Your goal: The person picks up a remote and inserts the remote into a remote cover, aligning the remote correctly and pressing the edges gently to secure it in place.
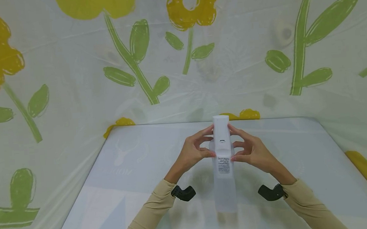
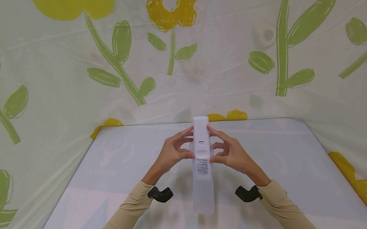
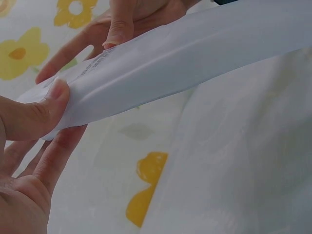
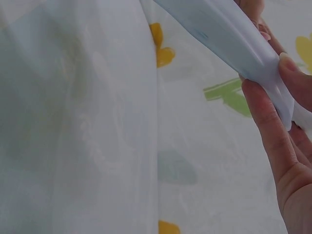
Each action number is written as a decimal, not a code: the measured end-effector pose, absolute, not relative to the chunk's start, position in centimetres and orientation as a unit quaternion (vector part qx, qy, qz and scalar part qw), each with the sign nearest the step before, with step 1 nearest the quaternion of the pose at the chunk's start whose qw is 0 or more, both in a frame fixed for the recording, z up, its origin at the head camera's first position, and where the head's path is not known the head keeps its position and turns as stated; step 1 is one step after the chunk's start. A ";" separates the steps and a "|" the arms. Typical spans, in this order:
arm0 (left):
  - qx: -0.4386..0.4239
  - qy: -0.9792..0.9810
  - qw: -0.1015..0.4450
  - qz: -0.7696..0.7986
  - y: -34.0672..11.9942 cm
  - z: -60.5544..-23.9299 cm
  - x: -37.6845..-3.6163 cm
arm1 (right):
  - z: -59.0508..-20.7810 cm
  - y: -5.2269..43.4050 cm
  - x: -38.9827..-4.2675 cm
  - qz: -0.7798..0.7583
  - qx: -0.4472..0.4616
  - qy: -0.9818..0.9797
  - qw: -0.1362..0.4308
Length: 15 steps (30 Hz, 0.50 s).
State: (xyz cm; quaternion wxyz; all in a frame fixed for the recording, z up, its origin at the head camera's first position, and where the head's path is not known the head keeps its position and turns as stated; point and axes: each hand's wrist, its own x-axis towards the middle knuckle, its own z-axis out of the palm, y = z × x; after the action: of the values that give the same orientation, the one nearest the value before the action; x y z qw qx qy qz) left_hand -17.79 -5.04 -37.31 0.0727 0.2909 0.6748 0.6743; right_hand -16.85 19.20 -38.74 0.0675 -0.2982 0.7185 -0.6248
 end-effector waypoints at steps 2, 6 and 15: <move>0.290 0.675 0.073 0.674 -5.0 -37.3 -17.8 | -38.8 19.2 -16.8 -0.622 -0.298 0.721 0.064; 0.291 0.675 0.073 0.674 -5.0 -37.3 -17.7 | -38.9 19.3 -16.8 -0.618 -0.298 0.725 0.059; 0.291 0.677 0.070 0.673 -4.9 -37.4 -17.7 | -39.0 19.4 -16.7 -0.619 -0.294 0.726 0.056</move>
State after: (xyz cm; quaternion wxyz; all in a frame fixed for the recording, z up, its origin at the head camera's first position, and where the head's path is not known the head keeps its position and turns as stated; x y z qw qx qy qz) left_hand -17.69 -4.88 -37.41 0.0699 0.2907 0.6766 0.6730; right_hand -16.70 19.41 -38.96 0.0562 -0.2943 0.7259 -0.6192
